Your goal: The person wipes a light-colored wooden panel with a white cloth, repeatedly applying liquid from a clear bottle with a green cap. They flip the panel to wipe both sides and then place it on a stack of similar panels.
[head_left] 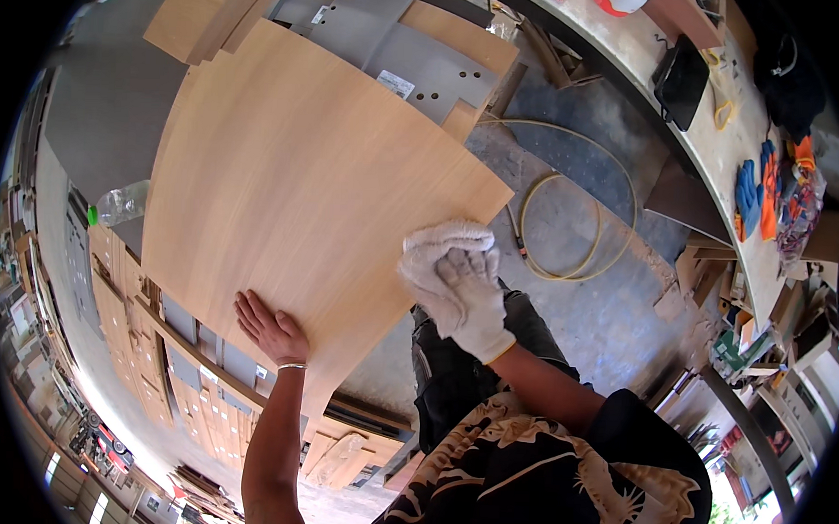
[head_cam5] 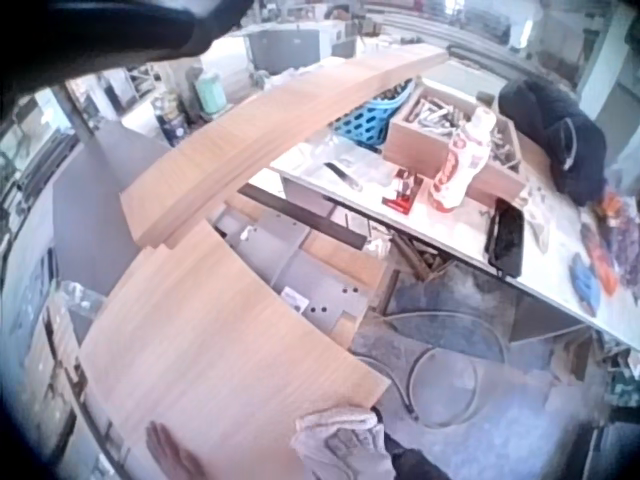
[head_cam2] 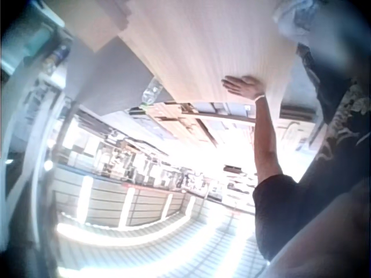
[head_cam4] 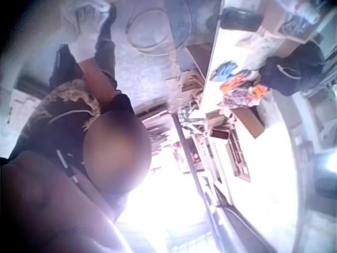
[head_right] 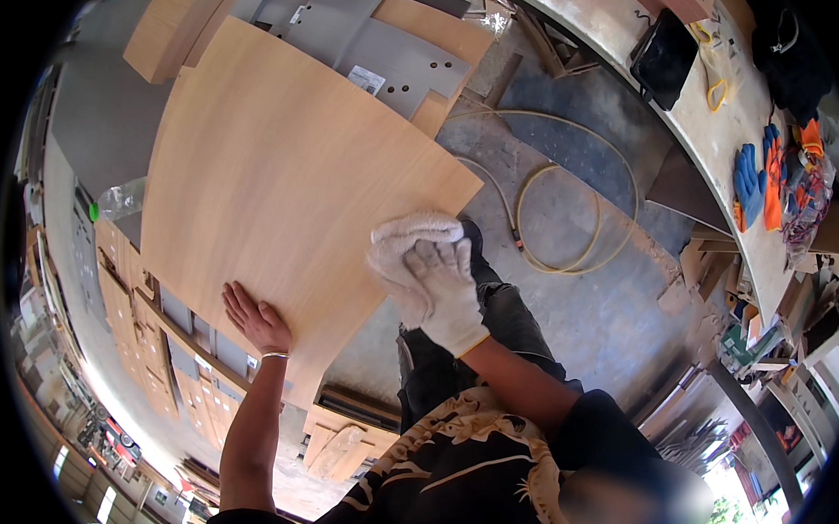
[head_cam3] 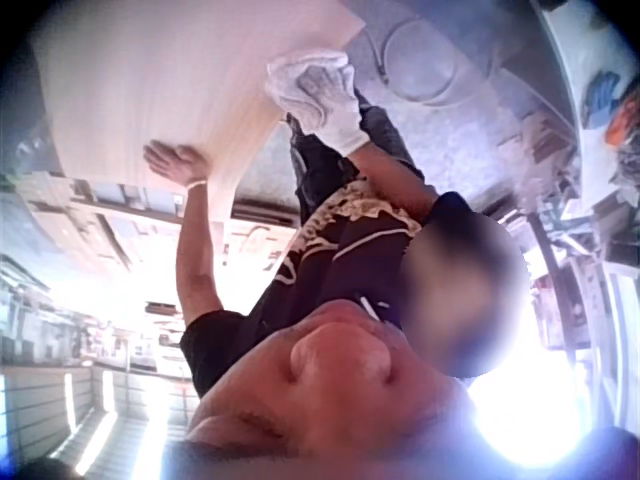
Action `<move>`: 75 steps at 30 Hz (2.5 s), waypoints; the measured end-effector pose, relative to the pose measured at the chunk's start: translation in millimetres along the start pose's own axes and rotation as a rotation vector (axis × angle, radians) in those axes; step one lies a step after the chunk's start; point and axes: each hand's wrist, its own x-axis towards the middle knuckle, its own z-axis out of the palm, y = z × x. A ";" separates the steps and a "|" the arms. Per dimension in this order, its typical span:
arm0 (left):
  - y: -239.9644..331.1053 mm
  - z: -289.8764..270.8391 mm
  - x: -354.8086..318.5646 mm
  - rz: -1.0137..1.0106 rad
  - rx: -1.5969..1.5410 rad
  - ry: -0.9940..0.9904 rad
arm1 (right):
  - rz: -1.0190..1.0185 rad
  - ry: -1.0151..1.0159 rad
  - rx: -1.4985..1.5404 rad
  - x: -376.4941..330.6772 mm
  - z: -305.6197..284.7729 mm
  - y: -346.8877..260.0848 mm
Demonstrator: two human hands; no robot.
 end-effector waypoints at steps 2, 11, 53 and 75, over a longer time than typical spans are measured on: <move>0.9 -0.8 0.7 0.015 -0.013 0.008 | 0.164 0.104 0.378 44.1 -15.4 1.9; -0.5 0.3 -0.3 0.009 -0.010 0.025 | -0.132 0.087 -0.556 92.2 -34.2 18.7; 0.4 -15.9 -5.8 -0.068 -0.102 -0.141 | -0.417 -0.035 -0.676 306.8 64.8 -111.5; 11.6 -10.8 8.6 -0.021 -0.115 -0.094 | -0.309 0.158 -0.338 454.6 142.7 -134.1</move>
